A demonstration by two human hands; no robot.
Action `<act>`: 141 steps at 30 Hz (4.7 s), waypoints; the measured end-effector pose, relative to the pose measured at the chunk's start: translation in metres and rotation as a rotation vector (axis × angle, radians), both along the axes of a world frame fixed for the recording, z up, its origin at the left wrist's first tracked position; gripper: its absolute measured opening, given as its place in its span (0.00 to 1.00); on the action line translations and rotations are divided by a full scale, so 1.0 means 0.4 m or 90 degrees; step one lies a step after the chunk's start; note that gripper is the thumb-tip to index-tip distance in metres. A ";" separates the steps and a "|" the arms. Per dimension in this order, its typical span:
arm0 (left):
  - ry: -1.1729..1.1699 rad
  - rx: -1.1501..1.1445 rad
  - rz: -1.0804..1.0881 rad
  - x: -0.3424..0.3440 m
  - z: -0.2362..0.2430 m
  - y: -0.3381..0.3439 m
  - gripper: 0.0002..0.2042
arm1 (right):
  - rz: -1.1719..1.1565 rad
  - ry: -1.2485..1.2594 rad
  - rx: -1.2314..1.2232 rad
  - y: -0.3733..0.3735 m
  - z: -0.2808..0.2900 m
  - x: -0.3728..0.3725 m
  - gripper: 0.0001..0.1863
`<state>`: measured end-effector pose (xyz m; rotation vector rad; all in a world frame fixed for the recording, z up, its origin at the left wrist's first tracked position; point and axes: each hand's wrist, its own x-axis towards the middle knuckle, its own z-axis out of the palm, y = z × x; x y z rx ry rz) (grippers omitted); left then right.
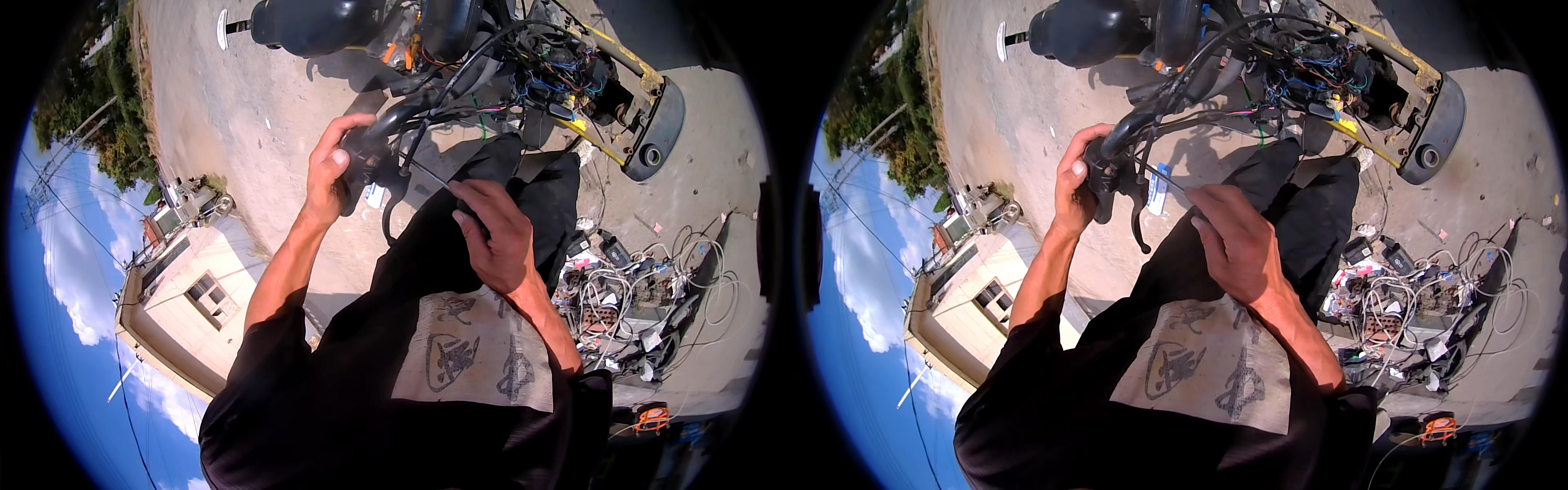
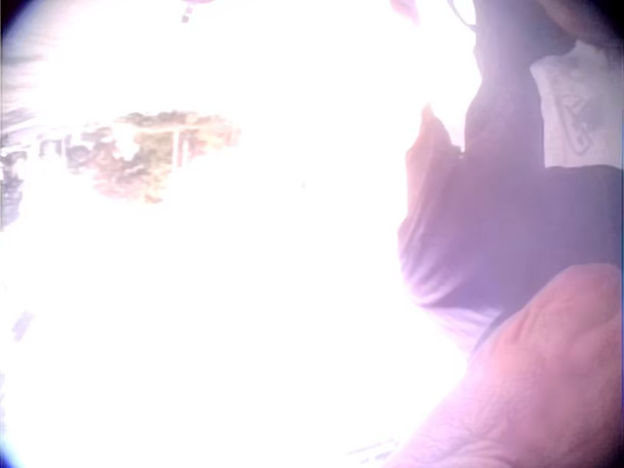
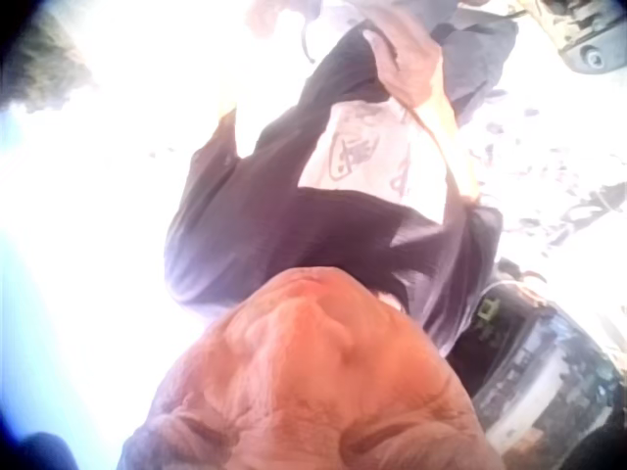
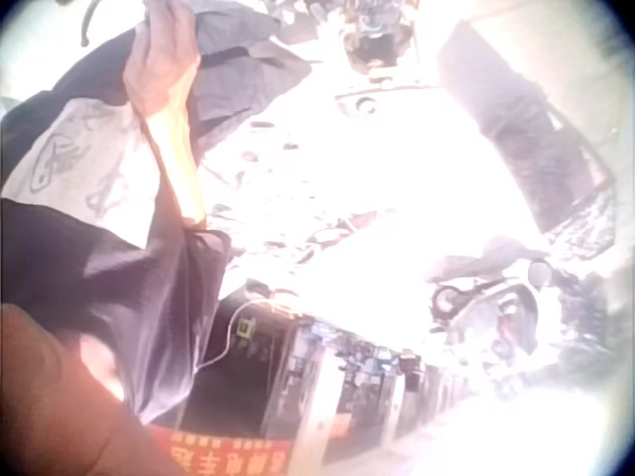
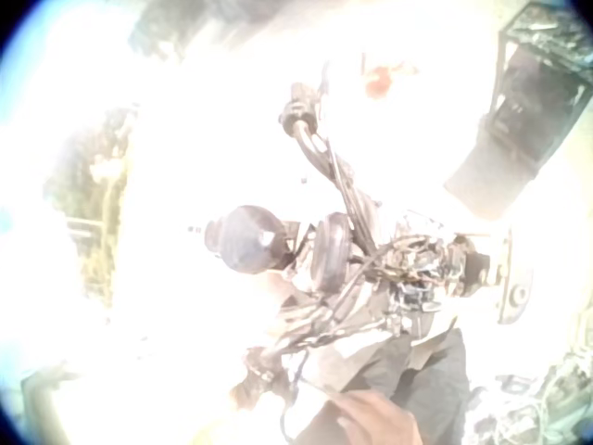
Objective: The person uses a T-handle wrench to tighten bolts on the scooter's handlebar assembly and then moves to the front wheel area to adjust components near the brake caliper. The person handles the wrench and scooter parts directly.
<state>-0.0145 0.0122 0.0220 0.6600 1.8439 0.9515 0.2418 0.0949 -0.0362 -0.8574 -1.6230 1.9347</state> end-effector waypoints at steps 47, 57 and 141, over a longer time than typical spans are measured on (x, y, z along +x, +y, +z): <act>-0.063 -0.024 0.001 -0.002 -0.005 -0.002 0.27 | 0.025 0.174 -0.765 -0.011 -0.060 -0.003 0.08; -0.063 0.022 -0.042 -0.021 -0.025 -0.017 0.27 | -0.069 -0.075 -0.068 -0.060 -0.029 -0.021 0.08; 0.091 0.011 -0.066 -0.004 -0.026 -0.017 0.24 | -0.071 -0.021 -0.240 -0.068 -0.061 -0.029 0.13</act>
